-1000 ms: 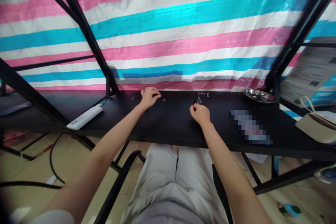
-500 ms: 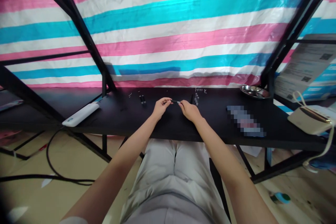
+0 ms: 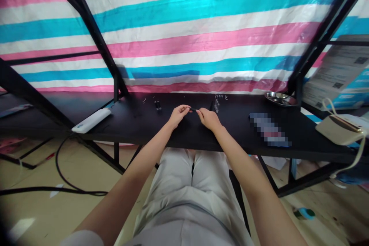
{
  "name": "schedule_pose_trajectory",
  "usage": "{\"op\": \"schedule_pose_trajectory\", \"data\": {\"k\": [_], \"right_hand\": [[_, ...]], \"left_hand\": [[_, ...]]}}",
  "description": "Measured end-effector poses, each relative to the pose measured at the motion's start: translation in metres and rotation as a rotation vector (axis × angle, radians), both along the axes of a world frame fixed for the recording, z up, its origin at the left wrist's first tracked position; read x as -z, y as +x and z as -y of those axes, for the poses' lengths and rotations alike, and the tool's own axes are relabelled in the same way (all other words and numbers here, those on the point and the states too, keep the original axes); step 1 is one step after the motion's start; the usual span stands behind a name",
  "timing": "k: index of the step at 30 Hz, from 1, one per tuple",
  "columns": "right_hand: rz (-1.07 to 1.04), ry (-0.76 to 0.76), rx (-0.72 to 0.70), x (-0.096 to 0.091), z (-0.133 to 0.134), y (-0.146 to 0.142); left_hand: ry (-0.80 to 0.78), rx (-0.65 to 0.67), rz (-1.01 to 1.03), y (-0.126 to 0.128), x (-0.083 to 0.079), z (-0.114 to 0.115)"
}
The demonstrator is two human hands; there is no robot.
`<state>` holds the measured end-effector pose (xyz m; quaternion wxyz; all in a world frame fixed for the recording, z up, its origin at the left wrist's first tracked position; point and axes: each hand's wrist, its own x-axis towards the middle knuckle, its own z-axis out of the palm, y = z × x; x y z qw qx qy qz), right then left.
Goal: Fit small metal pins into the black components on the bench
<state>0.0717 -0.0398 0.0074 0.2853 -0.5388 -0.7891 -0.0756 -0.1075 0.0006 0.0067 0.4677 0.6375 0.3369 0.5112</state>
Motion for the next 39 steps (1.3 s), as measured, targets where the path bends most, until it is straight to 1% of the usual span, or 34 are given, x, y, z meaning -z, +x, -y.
{"op": "schedule_pose_trajectory", "data": {"k": [8,16,23,31,39], "right_hand": [[-0.066,0.007,-0.046,0.001,-0.001,0.000],[-0.048,0.020,-0.053,0.000,0.001,-0.003],[-0.023,0.078,-0.081,0.003,-0.001,-0.004],[-0.070,0.231,-0.185,0.008,-0.004,-0.004],[-0.039,0.278,-0.198,0.008,-0.004,-0.001]], "left_hand": [[0.003,-0.013,-0.064,0.002,0.000,0.002],[-0.033,-0.023,-0.113,0.007,-0.001,0.003],[0.006,-0.072,-0.159,0.008,0.002,0.002],[0.065,-0.129,-0.209,0.006,0.010,-0.003],[0.065,-0.140,-0.191,0.006,0.010,-0.004]]}}
